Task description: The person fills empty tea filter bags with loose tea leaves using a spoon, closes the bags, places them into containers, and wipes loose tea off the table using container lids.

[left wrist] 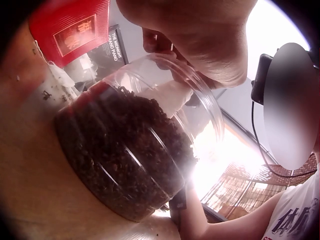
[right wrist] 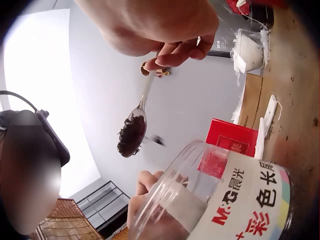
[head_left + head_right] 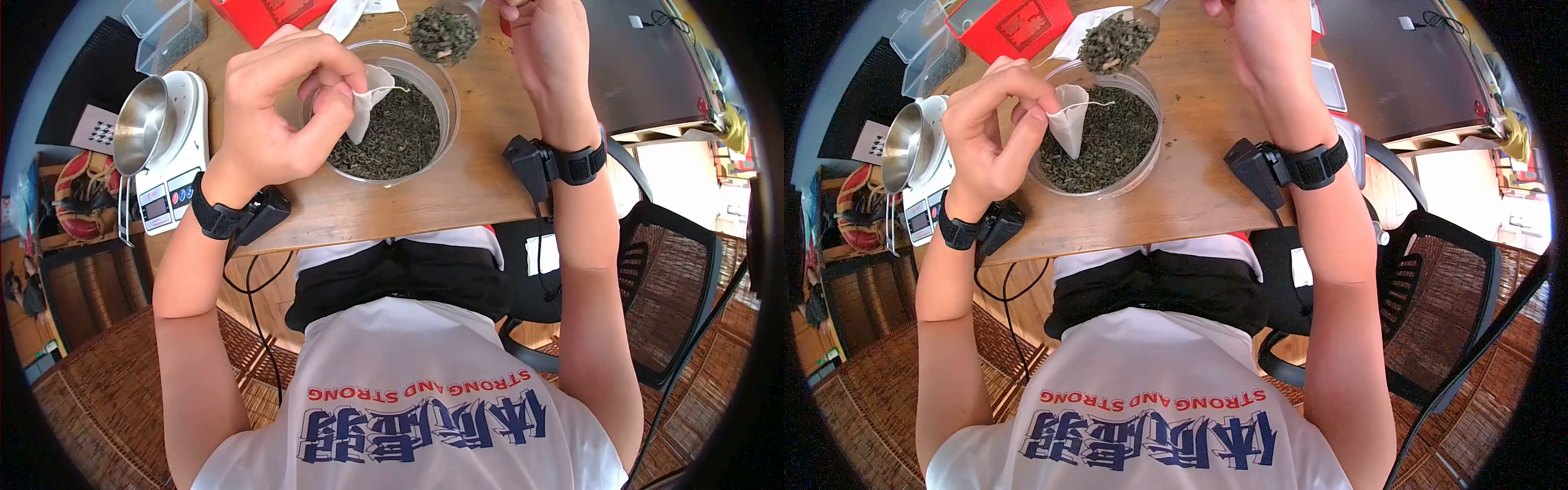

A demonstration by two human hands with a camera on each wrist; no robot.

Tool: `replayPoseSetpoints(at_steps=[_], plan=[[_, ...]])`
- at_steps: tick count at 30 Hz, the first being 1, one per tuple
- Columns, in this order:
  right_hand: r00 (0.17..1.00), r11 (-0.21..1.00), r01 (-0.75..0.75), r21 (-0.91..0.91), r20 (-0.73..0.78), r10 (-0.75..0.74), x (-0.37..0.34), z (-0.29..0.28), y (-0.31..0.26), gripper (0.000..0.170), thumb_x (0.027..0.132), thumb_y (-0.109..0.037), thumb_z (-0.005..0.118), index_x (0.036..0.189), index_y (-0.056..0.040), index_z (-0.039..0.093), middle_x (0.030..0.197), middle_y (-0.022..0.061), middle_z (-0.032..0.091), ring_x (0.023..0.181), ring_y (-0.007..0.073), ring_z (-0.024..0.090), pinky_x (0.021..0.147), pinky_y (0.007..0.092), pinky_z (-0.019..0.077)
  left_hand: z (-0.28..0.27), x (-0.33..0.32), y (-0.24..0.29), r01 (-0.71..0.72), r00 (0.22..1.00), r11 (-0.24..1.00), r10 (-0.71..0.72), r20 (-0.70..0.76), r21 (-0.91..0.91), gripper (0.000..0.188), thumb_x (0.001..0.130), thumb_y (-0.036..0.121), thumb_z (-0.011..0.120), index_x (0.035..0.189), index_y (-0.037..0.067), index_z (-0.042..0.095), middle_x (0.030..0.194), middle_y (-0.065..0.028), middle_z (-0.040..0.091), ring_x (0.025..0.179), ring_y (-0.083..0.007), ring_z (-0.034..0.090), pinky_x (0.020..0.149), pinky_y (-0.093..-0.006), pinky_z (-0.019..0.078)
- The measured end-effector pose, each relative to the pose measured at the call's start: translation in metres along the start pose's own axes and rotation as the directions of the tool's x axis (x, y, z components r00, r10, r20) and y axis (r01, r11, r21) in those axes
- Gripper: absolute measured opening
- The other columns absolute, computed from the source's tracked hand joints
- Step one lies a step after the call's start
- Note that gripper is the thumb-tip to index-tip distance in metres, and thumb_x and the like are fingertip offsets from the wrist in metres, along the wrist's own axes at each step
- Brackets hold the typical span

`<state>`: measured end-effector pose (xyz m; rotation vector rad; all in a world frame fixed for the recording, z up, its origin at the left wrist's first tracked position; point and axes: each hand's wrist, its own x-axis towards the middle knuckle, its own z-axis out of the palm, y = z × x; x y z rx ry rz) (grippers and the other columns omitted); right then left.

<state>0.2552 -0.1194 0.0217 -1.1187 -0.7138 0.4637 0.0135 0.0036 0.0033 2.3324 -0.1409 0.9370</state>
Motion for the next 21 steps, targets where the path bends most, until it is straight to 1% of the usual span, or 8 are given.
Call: replayPoseSetpoints(at_steps=[4, 6, 7, 9, 16, 18, 19, 21], plan=[[0.995, 0.992, 0.104, -0.075, 0.021, -0.102, 0.0, 0.001, 0.001, 0.025, 0.104, -0.024, 0.059, 0.09, -0.0049, 0.064, 0.062, 0.0013, 0.061, 0.052, 0.009, 0.055, 0.052, 0.0212, 0.0413, 0.007, 0.003, -0.001, -0.026, 0.995, 0.999, 0.024, -0.092, -0.019, 0.017, 0.07, -0.003, 0.058, 0.08, 0.003, 0.069, 0.067, -0.0012, 0.06, 0.055, -0.0111, 0.046, 0.063, -0.0255, 0.0406], [0.979, 0.976, 0.186, -0.111, 0.105, -0.175, -0.002, 0.005, 0.002, 0.027, 0.106, -0.023, 0.058, 0.089, -0.0023, 0.064, 0.063, 0.0044, 0.064, 0.054, 0.0106, 0.059, 0.053, 0.0213, 0.0447, 0.007, 0.003, -0.002, -0.005, 0.995, 1.0, 0.003, -0.104, -0.026, 0.016, 0.071, -0.003, 0.058, 0.08, 0.003, 0.069, 0.068, -0.0015, 0.061, 0.054, -0.011, 0.047, 0.064, -0.0259, 0.0413], [0.979, 0.976, 0.186, -0.111, 0.105, -0.175, -0.004, 0.007, 0.001, 0.027, 0.106, -0.023, 0.058, 0.089, -0.0023, 0.064, 0.063, 0.0044, 0.064, 0.054, 0.0106, 0.059, 0.053, 0.0213, 0.0447, 0.005, 0.002, -0.002, -0.006, 0.995, 1.0, 0.003, -0.104, -0.027, 0.016, 0.071, -0.003, 0.058, 0.08, 0.003, 0.069, 0.068, -0.0015, 0.061, 0.054, -0.011, 0.047, 0.064, -0.0259, 0.0413], [0.964, 0.959, 0.246, -0.142, 0.136, -0.228, -0.009, 0.011, -0.004, 0.028, 0.107, -0.023, 0.057, 0.09, -0.0015, 0.064, 0.064, 0.0052, 0.064, 0.056, 0.011, 0.061, 0.053, 0.0212, 0.045, 0.001, 0.0, -0.002, -0.002, 1.0, 1.0, 0.002, -0.012, 0.006, 0.012, 0.076, -0.006, 0.06, 0.084, -0.002, 0.067, 0.079, -0.0062, 0.067, 0.063, -0.0137, 0.048, 0.066, -0.0279, 0.04], [0.933, 0.926, 0.354, -0.135, 0.12, -0.339, -0.019, 0.017, -0.014, 0.028, 0.107, -0.022, 0.057, 0.091, -0.0015, 0.063, 0.068, 0.0029, 0.063, 0.054, 0.0104, 0.061, 0.052, 0.0208, 0.0449, 0.001, 0.001, -0.002, -0.014, 1.0, 1.0, 0.014, -0.013, 0.007, 0.011, 0.077, -0.006, 0.06, 0.083, -0.002, 0.068, 0.079, -0.0058, 0.067, 0.063, -0.0136, 0.048, 0.066, -0.0276, 0.0399], [0.901, 0.896, 0.433, -0.096, 0.036, -0.431, -0.021, 0.022, -0.013, 0.027, 0.108, -0.022, 0.057, 0.09, -0.002, 0.063, 0.07, 0.0015, 0.062, 0.052, 0.0097, 0.059, 0.051, 0.02, 0.0448, 0.001, 0.0, -0.001, 0.021, 1.0, 1.0, -0.021, -0.013, 0.011, 0.011, 0.076, -0.006, 0.06, 0.083, -0.002, 0.067, 0.078, -0.0056, 0.067, 0.062, -0.0137, 0.048, 0.066, -0.0277, 0.0399], [0.902, 0.897, 0.432, -0.095, 0.038, -0.431, -0.021, 0.02, -0.013, 0.027, 0.108, -0.022, 0.057, 0.09, -0.002, 0.063, 0.07, 0.0015, 0.062, 0.052, 0.0097, 0.059, 0.051, 0.02, 0.0448, 0.001, 0.001, -0.001, 0.022, 1.0, 1.0, -0.022, -0.014, 0.012, 0.011, 0.076, -0.006, 0.06, 0.083, -0.002, 0.067, 0.078, -0.0056, 0.067, 0.062, -0.0137, 0.048, 0.066, -0.0277, 0.0399], [0.836, 0.83, 0.547, -0.106, 0.124, -0.535, -0.02, 0.012, -0.014, 0.028, 0.108, -0.023, 0.056, 0.091, -0.0023, 0.063, 0.07, 0.0011, 0.061, 0.051, 0.0088, 0.059, 0.05, 0.0194, 0.0439, 0.002, 0.002, 0.0, 0.01, 1.0, 1.0, -0.009, -0.007, 0.019, 0.011, 0.076, -0.005, 0.06, 0.083, -0.002, 0.067, 0.077, -0.0058, 0.066, 0.063, -0.014, 0.048, 0.065, -0.0276, 0.0398]])
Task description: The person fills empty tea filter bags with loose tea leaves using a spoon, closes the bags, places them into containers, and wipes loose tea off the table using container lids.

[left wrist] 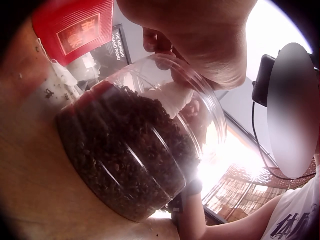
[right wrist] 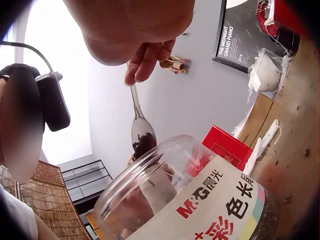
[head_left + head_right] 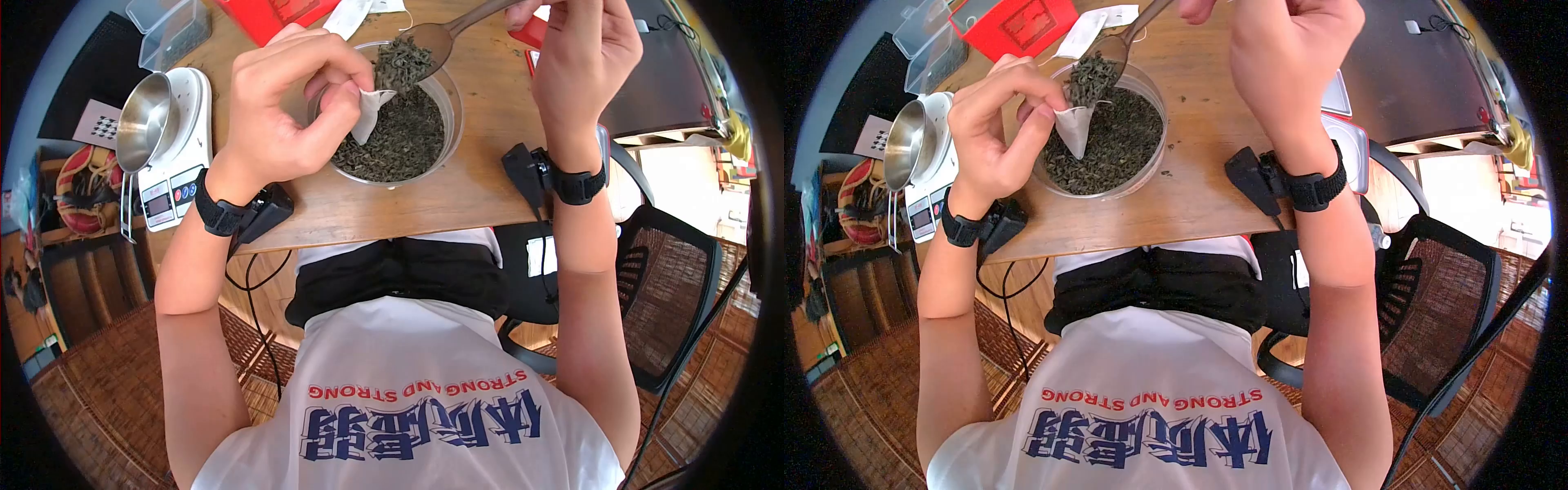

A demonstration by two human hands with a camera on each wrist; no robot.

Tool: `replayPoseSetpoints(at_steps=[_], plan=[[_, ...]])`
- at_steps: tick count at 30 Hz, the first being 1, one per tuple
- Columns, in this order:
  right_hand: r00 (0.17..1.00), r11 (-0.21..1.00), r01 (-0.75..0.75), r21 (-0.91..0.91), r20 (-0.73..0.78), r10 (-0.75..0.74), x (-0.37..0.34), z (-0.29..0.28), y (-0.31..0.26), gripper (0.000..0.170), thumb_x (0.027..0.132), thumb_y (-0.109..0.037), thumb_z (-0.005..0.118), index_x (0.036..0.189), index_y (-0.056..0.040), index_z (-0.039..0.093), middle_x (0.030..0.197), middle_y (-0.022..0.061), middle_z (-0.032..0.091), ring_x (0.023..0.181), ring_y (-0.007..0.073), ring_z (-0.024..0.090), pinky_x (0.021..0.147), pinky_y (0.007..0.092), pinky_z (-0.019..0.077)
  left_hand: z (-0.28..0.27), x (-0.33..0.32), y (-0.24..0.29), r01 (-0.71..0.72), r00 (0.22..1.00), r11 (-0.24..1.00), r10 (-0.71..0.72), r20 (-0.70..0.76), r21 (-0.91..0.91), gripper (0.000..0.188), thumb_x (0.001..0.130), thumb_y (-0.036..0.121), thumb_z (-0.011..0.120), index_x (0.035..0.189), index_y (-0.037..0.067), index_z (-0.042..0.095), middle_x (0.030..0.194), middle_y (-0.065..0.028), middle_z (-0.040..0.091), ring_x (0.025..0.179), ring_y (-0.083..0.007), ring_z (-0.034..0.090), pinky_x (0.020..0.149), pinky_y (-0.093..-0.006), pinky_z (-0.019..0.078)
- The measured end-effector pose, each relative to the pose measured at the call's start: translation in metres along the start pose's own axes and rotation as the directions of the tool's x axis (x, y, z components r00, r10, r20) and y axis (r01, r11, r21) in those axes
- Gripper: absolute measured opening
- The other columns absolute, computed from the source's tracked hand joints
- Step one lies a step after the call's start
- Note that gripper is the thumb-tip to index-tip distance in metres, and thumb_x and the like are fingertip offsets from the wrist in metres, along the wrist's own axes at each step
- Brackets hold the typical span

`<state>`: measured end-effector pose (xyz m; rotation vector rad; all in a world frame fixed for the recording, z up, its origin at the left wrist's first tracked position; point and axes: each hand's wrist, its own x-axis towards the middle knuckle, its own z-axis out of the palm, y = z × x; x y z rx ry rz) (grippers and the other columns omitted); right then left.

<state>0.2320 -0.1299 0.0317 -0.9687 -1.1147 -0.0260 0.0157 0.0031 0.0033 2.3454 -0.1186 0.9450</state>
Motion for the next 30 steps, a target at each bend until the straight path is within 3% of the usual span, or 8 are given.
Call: replayPoseSetpoints(at_steps=[11, 13, 14, 15, 16, 24, 28, 30], plan=[[0.997, 0.996, 0.06, -0.069, -0.033, -0.062, -0.004, 0.013, -0.005, 0.027, 0.108, -0.021, 0.055, 0.092, -0.0007, 0.062, 0.073, 0.003, 0.062, 0.05, 0.008, 0.057, 0.047, 0.0193, 0.043, 0.004, 0.002, -0.005, -0.02, 0.997, 1.0, 0.018, -0.08, -0.024, 0.017, 0.069, -0.002, 0.058, 0.08, 0.004, 0.07, 0.064, 0.0001, 0.06, 0.055, -0.0108, 0.047, 0.064, -0.026, 0.0406], [0.948, 0.418, -0.104, 0.902, -0.037, 0.315, -0.006, 0.025, -0.004, 0.026, 0.108, -0.02, 0.056, 0.093, 0.0002, 0.063, 0.078, 0.004, 0.063, 0.052, 0.0076, 0.057, 0.048, 0.0191, 0.043, 0.003, 0.001, -0.005, -0.032, 0.996, 0.999, 0.03, -0.084, -0.024, 0.017, 0.069, -0.003, 0.058, 0.079, 0.003, 0.07, 0.064, -0.0001, 0.06, 0.055, -0.011, 0.046, 0.064, -0.026, 0.0405], [0.948, 0.417, -0.105, 0.903, -0.035, 0.315, -0.005, 0.024, -0.005, 0.026, 0.108, -0.02, 0.056, 0.093, 0.0002, 0.063, 0.078, 0.004, 0.063, 0.052, 0.0076, 0.057, 0.048, 0.0191, 0.043, 0.003, 0.0, -0.005, -0.034, 0.995, 0.999, 0.031, -0.092, -0.028, 0.017, 0.068, -0.003, 0.058, 0.079, 0.003, 0.069, 0.064, -0.0001, 0.06, 0.055, -0.0111, 0.046, 0.063, -0.026, 0.0402], [0.977, 0.87, -0.053, 0.49, -0.154, 0.147, -0.003, 0.02, -0.008, 0.025, 0.108, -0.019, 0.056, 0.095, 0.0009, 0.064, 0.079, 0.0042, 0.063, 0.052, 0.0071, 0.056, 0.049, 0.0189, 0.0429, 0.002, 0.0, -0.005, -0.036, 0.994, 0.999, 0.033, -0.101, -0.032, 0.017, 0.068, -0.003, 0.057, 0.079, 0.003, 0.069, 0.064, -0.0002, 0.06, 0.055, -0.0112, 0.045, 0.063, -0.026, 0.0399], [0.986, 0.993, 0.048, -0.104, -0.153, -0.063, -0.001, 0.017, -0.009, 0.025, 0.108, -0.018, 0.056, 0.096, 0.0016, 0.065, 0.08, 0.0044, 0.063, 0.053, 0.0066, 0.056, 0.05, 0.0188, 0.0427, 0.002, 0.0, -0.005, -0.037, 0.994, 0.999, 0.033, -0.102, -0.031, 0.017, 0.068, -0.003, 0.057, 0.079, 0.003, 0.069, 0.064, -0.0002, 0.06, 0.055, -0.0112, 0.045, 0.063, -0.026, 0.0399], [0.921, 0.948, -0.274, -0.16, 0.241, 0.306, -0.007, 0.005, 0.007, 0.011, 0.102, -0.008, 0.062, 0.096, -0.0005, 0.068, 0.085, 0.0, 0.068, 0.065, 0.0043, 0.058, 0.058, 0.0202, 0.0437, 0.002, 0.0, 0.001, 0.001, 0.996, 1.0, -0.002, -0.093, -0.006, 0.015, 0.069, -0.005, 0.059, 0.078, 0.003, 0.068, 0.063, -0.0007, 0.052, 0.057, -0.0122, 0.046, 0.062, -0.0271, 0.0387], [0.925, 0.923, -0.066, -0.378, 0.324, 0.199, -0.006, 0.01, 0.003, 0.012, 0.093, -0.008, 0.07, 0.101, -0.0001, 0.065, 0.086, -0.0011, 0.064, 0.083, 0.0071, 0.055, 0.08, 0.0249, 0.0423, 0.003, 0.006, 0.002, -0.043, 0.994, 0.999, 0.043, -0.097, 0.002, 0.014, 0.07, -0.006, 0.06, 0.078, 0.004, 0.067, 0.06, -0.0001, 0.048, 0.056, -0.0129, 0.046, 0.063, -0.028, 0.0382], [0.917, 0.726, 0.397, -0.562, 0.272, -0.291, -0.002, 0.012, 0.01, 0.015, 0.091, -0.007, 0.071, 0.102, -0.0002, 0.061, 0.089, 0.0014, 0.06, 0.082, 0.0101, 0.054, 0.078, 0.0241, 0.0415, 0.004, 0.006, 0.002, -0.047, 0.993, 0.999, 0.044, -0.107, -0.022, 0.014, 0.07, -0.005, 0.06, 0.076, 0.004, 0.067, 0.058, 0.0002, 0.044, 0.056, -0.0135, 0.045, 0.064, -0.0286, 0.0376]])
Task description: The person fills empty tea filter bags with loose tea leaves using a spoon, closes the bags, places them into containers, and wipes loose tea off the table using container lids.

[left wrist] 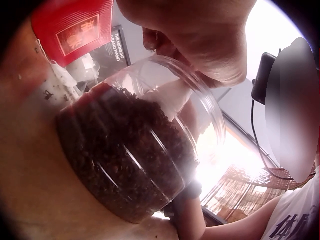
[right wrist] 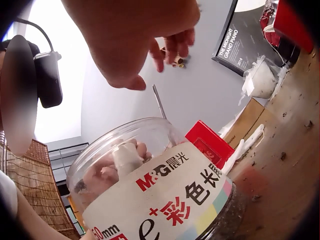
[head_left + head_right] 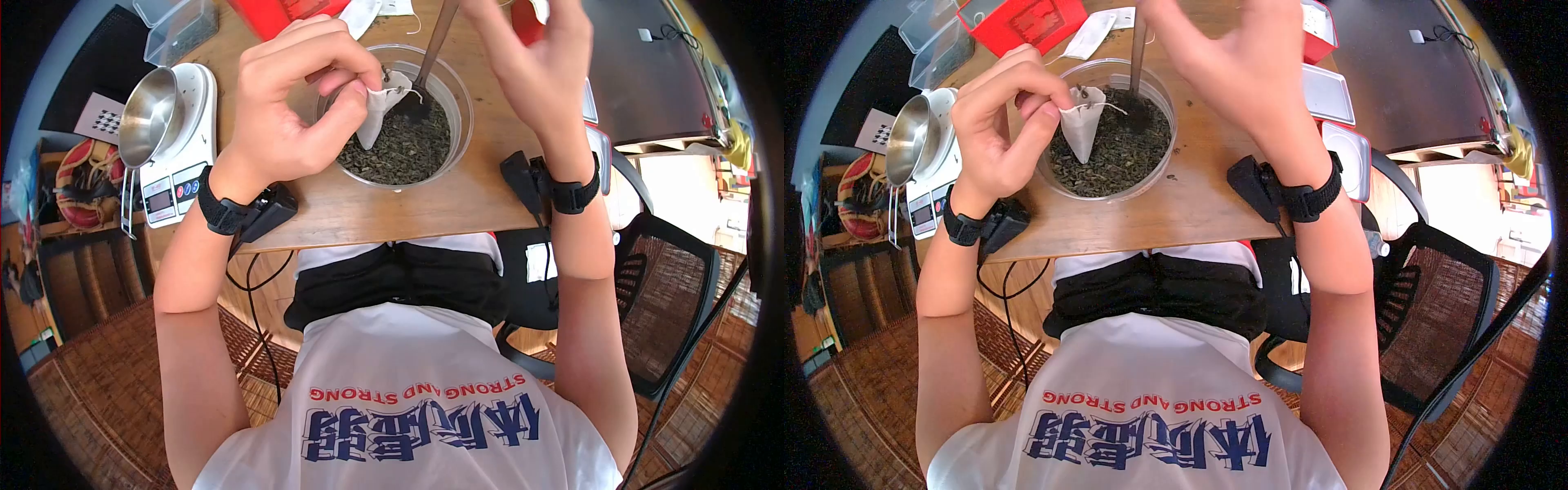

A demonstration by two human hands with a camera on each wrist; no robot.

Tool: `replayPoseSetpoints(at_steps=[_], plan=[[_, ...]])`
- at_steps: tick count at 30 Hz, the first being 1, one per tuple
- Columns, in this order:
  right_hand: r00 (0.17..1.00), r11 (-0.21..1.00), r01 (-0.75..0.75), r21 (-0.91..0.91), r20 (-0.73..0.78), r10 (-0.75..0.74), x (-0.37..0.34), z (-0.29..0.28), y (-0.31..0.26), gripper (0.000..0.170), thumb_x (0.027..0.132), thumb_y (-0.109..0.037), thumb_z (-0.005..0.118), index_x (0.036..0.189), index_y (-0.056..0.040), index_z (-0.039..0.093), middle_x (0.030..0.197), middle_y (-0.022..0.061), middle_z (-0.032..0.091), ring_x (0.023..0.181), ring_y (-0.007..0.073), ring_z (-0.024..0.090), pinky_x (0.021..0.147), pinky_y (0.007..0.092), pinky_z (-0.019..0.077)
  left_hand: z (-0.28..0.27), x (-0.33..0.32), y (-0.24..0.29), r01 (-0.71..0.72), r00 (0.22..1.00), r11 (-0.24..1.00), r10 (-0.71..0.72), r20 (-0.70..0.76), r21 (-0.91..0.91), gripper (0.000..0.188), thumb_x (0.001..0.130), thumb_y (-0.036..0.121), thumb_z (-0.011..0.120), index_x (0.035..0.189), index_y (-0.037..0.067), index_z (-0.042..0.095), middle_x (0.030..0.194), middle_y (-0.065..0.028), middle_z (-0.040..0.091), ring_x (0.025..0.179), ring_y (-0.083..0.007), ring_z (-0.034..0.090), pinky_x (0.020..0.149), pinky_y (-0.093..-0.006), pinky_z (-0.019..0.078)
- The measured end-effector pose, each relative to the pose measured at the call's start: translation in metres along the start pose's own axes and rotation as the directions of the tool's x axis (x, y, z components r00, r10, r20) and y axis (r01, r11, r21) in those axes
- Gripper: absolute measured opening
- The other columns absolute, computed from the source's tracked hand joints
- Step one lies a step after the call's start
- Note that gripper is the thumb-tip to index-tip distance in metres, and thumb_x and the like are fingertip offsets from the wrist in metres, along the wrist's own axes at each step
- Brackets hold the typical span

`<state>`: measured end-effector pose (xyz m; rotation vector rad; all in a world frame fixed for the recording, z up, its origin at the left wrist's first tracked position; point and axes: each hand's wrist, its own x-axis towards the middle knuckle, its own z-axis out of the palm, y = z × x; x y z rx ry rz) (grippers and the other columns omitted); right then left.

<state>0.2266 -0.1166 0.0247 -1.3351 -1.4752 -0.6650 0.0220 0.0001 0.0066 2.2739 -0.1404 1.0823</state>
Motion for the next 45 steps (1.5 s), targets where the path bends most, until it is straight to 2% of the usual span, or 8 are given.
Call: replayPoseSetpoints(at_steps=[3, 7, 11, 18, 21, 27, 30, 45], plan=[[0.99, 0.893, -0.125, 0.432, -0.008, 0.142, 0.0, -0.014, -0.013, 0.026, 0.088, -0.009, 0.067, 0.076, -0.0014, 0.046, 0.076, 0.0044, 0.051, 0.069, 0.0116, 0.044, 0.062, 0.0261, 0.0327, -0.009, -0.003, 0.0, 0.013, 0.993, 1.0, -0.013, 0.114, -0.002, 0.013, 0.072, -0.006, 0.057, 0.08, -0.003, 0.067, 0.068, -0.0054, 0.054, 0.061, -0.0153, 0.041, 0.06, -0.0297, 0.0324], [0.942, 0.695, -0.194, 0.692, 0.33, -0.065, -0.009, -0.028, -0.029, 0.029, 0.078, -0.007, 0.06, 0.06, 0.0004, 0.039, 0.056, 0.0084, 0.041, 0.053, 0.0216, 0.036, 0.057, 0.0358, 0.0325, -0.009, -0.003, 0.0, 0.006, 0.993, 0.999, -0.002, 0.117, -0.037, 0.013, 0.074, -0.003, 0.058, 0.081, -0.002, 0.069, 0.065, -0.0053, 0.051, 0.06, -0.0158, 0.039, 0.059, -0.031, 0.0307], [0.753, 0.693, -0.255, 0.675, 0.588, -0.296, -0.015, -0.018, -0.036, 0.029, 0.062, -0.007, 0.057, 0.055, -0.0046, 0.028, 0.052, 0.0058, 0.028, 0.048, 0.0291, 0.03, 0.053, 0.0378, 0.029, -0.008, -0.001, 0.004, 0.053, 0.992, 0.997, -0.045, 0.121, -0.061, 0.013, 0.077, -0.001, 0.061, 0.083, -0.001, 0.071, 0.066, -0.0049, 0.053, 0.061, -0.0166, 0.043, 0.06, -0.0309, 0.0337], [0.659, 0.738, -0.188, 0.649, 0.64, -0.395, -0.024, -0.011, -0.047, 0.038, 0.07, -0.018, 0.067, 0.049, -0.0044, 0.038, 0.049, 0.0113, 0.042, 0.049, 0.0369, 0.04, 0.059, 0.0425, 0.0385, 0.002, 0.001, 0.01, 0.092, 0.993, 0.984, -0.079, 0.092, -0.155, 0.02, 0.083, 0.004, 0.062, 0.1, -0.001, 0.071, 0.092, -0.012, 0.066, 0.081, -0.0221, 0.059, 0.077, -0.032, 0.0467], [0.664, 0.774, -0.122, 0.622, 0.63, -0.402, -0.031, -0.011, -0.055, 0.041, 0.073, -0.027, 0.068, 0.048, -0.0034, 0.046, 0.05, 0.0143, 0.045, 0.05, 0.0388, 0.045, 0.058, 0.0454, 0.0423, 0.003, 0.005, 0.01, -0.057, 0.98, 0.993, 0.076, 0.185, -0.107, 0.024, 0.086, 0.005, 0.06, 0.107, -0.001, 0.069, 0.103, -0.015, 0.065, 0.094, -0.0274, 0.062, 0.087, -0.0369, 0.0493], [0.647, 0.821, 0.058, 0.568, 0.604, -0.464, -0.037, -0.013, -0.067, 0.05, 0.078, -0.041, 0.066, 0.05, -0.0009, 0.056, 0.048, 0.0132, 0.049, 0.05, 0.0346, 0.052, 0.057, 0.0422, 0.047, 0.009, 0.003, 0.02, 0.004, 0.971, 0.978, 0.046, 0.236, -0.209, 0.026, 0.086, 0.003, 0.055, 0.106, 0.0, 0.071, 0.106, -0.0159, 0.064, 0.096, -0.0309, 0.061, 0.089, -0.0402, 0.0488], [0.586, 0.829, 0.052, 0.556, 0.656, -0.477, -0.036, -0.015, -0.069, 0.033, 0.074, -0.032, 0.07, 0.062, -0.0036, 0.059, 0.061, 0.0082, 0.052, 0.059, 0.029, 0.054, 0.058, 0.0385, 0.0471, 0.007, 0.004, 0.02, -0.021, 0.967, 0.98, 0.071, 0.245, -0.199, 0.027, 0.085, 0.002, 0.054, 0.105, 0.001, 0.072, 0.107, -0.016, 0.064, 0.096, -0.0313, 0.06, 0.088, -0.0403, 0.0478], [0.647, 0.815, 0.066, 0.575, 0.597, -0.474, -0.04, -0.008, -0.075, 0.044, 0.076, -0.036, 0.066, 0.049, -0.0037, 0.053, 0.048, 0.0115, 0.047, 0.047, 0.034, 0.05, 0.051, 0.0429, 0.0435, 0.002, 0.004, 0.022, 0.067, 0.971, 0.972, -0.012, 0.238, -0.226, 0.023, 0.075, -0.002, 0.064, 0.098, 0.0, 0.067, 0.093, -0.0122, 0.068, 0.083, -0.0276, 0.063, 0.078, -0.036, 0.0506]])
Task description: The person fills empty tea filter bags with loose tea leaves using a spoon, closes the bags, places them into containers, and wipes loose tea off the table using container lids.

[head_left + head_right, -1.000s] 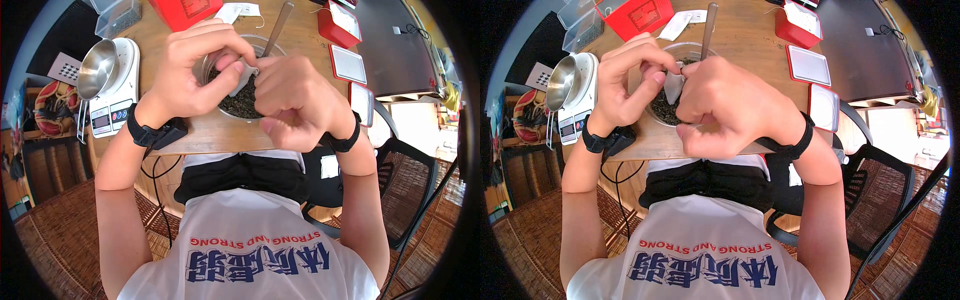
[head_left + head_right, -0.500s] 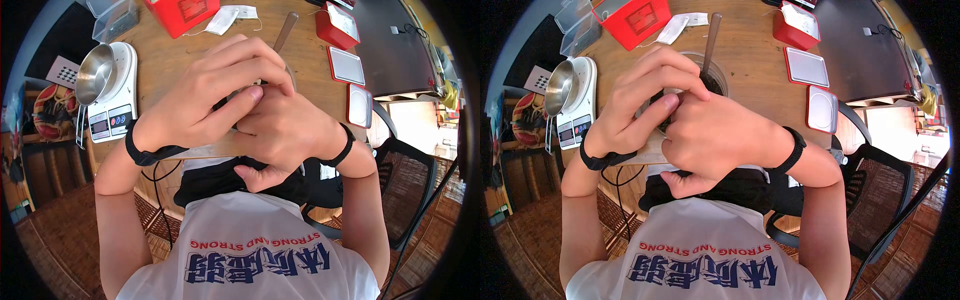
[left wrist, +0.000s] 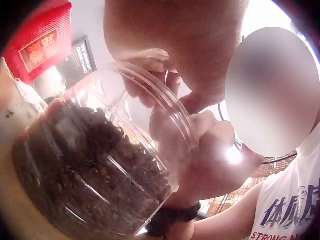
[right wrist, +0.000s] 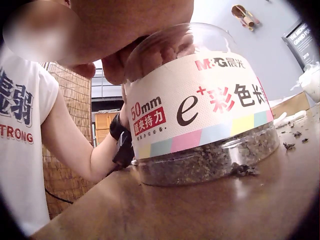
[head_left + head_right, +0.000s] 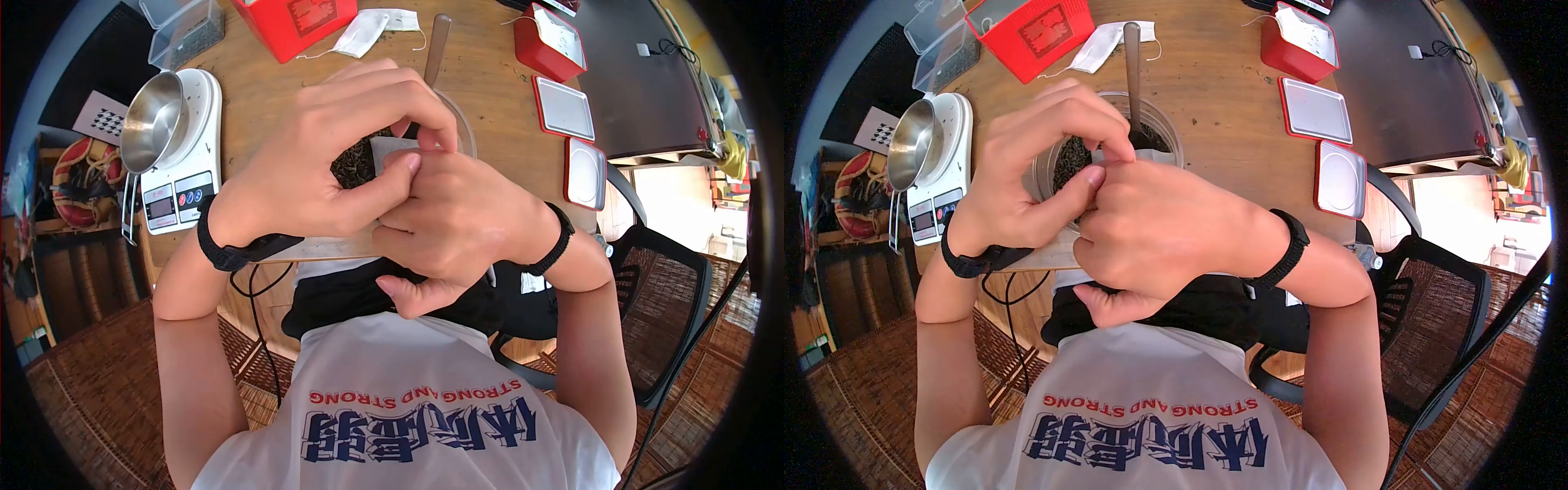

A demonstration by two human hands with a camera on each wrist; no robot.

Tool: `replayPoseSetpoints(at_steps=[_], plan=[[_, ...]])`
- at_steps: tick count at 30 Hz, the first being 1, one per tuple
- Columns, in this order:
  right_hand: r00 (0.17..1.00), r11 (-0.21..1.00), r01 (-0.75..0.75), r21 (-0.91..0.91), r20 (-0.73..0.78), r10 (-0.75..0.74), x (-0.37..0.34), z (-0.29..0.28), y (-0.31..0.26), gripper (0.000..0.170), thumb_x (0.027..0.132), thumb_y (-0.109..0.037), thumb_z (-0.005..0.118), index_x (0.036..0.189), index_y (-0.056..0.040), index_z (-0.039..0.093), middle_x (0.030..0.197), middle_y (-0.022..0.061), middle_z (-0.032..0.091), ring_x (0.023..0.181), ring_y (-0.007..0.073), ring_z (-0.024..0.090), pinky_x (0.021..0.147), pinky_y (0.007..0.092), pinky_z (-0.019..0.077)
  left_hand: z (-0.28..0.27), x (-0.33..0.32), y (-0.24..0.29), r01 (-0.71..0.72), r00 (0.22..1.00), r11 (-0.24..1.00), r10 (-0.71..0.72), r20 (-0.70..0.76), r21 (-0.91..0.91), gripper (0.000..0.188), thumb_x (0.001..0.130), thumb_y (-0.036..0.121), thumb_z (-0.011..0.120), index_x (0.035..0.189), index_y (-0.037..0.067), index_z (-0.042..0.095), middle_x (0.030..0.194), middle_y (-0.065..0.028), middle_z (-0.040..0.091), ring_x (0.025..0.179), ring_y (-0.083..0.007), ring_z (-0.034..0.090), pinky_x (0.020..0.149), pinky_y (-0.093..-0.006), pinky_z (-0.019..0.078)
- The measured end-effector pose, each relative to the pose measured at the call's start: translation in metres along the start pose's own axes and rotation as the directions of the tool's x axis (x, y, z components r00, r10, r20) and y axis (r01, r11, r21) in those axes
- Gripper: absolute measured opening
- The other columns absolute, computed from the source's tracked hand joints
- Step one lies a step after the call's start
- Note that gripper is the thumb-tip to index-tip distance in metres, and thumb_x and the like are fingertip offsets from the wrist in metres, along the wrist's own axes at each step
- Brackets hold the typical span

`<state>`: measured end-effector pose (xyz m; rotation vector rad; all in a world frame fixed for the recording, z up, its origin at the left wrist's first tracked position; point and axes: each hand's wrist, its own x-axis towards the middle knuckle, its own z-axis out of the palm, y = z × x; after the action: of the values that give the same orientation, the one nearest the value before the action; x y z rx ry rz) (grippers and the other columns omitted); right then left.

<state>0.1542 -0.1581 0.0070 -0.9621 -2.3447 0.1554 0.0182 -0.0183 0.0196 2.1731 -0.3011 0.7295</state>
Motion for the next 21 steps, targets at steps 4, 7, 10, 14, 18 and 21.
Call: replayPoseSetpoints(at_steps=[4, 7, 10, 14, 18, 21], plan=[[0.999, 1.0, 0.012, -0.006, -0.043, -0.012, 0.0, -0.003, 0.003, 0.043, 0.075, -0.035, 0.068, 0.05, -0.0047, 0.052, 0.05, 0.0106, 0.047, 0.049, 0.0336, 0.05, 0.051, 0.0426, 0.0428, -0.007, 0.001, -0.002, -0.06, 0.998, 0.993, 0.061, -0.01, 0.102, 0.026, 0.071, -0.005, 0.07, 0.096, 0.0, 0.071, 0.088, -0.0101, 0.069, 0.079, -0.0258, 0.063, 0.075, -0.0352, 0.051], [0.999, 0.999, 0.005, 0.045, -0.038, -0.003, -0.002, -0.005, 0.006, 0.042, 0.074, -0.033, 0.07, 0.051, -0.0053, 0.049, 0.052, 0.0092, 0.046, 0.05, 0.0328, 0.049, 0.051, 0.0419, 0.0431, -0.009, 0.002, -0.003, -0.097, 0.994, 0.986, 0.104, -0.046, 0.136, 0.026, 0.067, -0.006, 0.074, 0.091, 0.002, 0.074, 0.086, -0.0094, 0.069, 0.078, -0.0248, 0.063, 0.073, -0.0342, 0.0508], [0.994, 0.996, 0.035, 0.085, -0.105, -0.026, -0.005, -0.009, 0.009, 0.03, 0.077, -0.027, 0.068, 0.061, -0.0087, 0.05, 0.06, 0.0044, 0.039, 0.053, 0.0278, 0.044, 0.05, 0.0387, 0.0379, -0.01, 0.0, -0.003, -0.089, 0.993, 0.981, 0.101, -0.063, 0.173, 0.025, 0.065, -0.007, 0.076, 0.088, 0.003, 0.076, 0.086, -0.009, 0.069, 0.079, -0.0247, 0.063, 0.071, -0.0336, 0.0506], [0.992, 0.993, 0.044, 0.11, -0.124, -0.03, -0.003, -0.012, 0.011, 0.03, 0.077, -0.027, 0.067, 0.061, -0.0081, 0.049, 0.061, 0.0046, 0.036, 0.053, 0.0275, 0.043, 0.05, 0.0387, 0.0377, -0.015, 0.0, -0.002, -0.105, 0.992, 0.978, 0.116, -0.048, 0.179, 0.024, 0.064, -0.008, 0.076, 0.085, 0.002, 0.076, 0.087, -0.0085, 0.07, 0.079, -0.025, 0.063, 0.069, -0.033, 0.0504], [0.993, 0.991, 0.025, 0.128, -0.115, -0.01, -0.003, -0.016, 0.008, 0.039, 0.072, -0.028, 0.071, 0.054, -0.0071, 0.045, 0.055, 0.0076, 0.04, 0.051, 0.032, 0.046, 0.054, 0.0416, 0.042, -0.008, 0.002, -0.001, -0.129, 0.989, 0.983, 0.137, -0.058, 0.129, 0.033, 0.065, -0.009, 0.074, 0.095, 0.003, 0.076, 0.092, -0.0091, 0.07, 0.081, -0.0259, 0.064, 0.072, -0.0341, 0.0511], [0.994, 0.982, 0.05, 0.18, -0.109, -0.031, -0.003, -0.01, 0.008, 0.037, 0.072, -0.028, 0.071, 0.055, -0.007, 0.045, 0.055, 0.0076, 0.041, 0.05, 0.0318, 0.046, 0.055, 0.0412, 0.0428, 0.0, 0.004, 0.002, -0.114, 0.99, 0.989, 0.121, -0.075, 0.093, 0.037, 0.066, -0.009, 0.072, 0.101, 0.003, 0.075, 0.095, -0.01, 0.07, 0.084, -0.0262, 0.065, 0.074, -0.0345, 0.0515]])
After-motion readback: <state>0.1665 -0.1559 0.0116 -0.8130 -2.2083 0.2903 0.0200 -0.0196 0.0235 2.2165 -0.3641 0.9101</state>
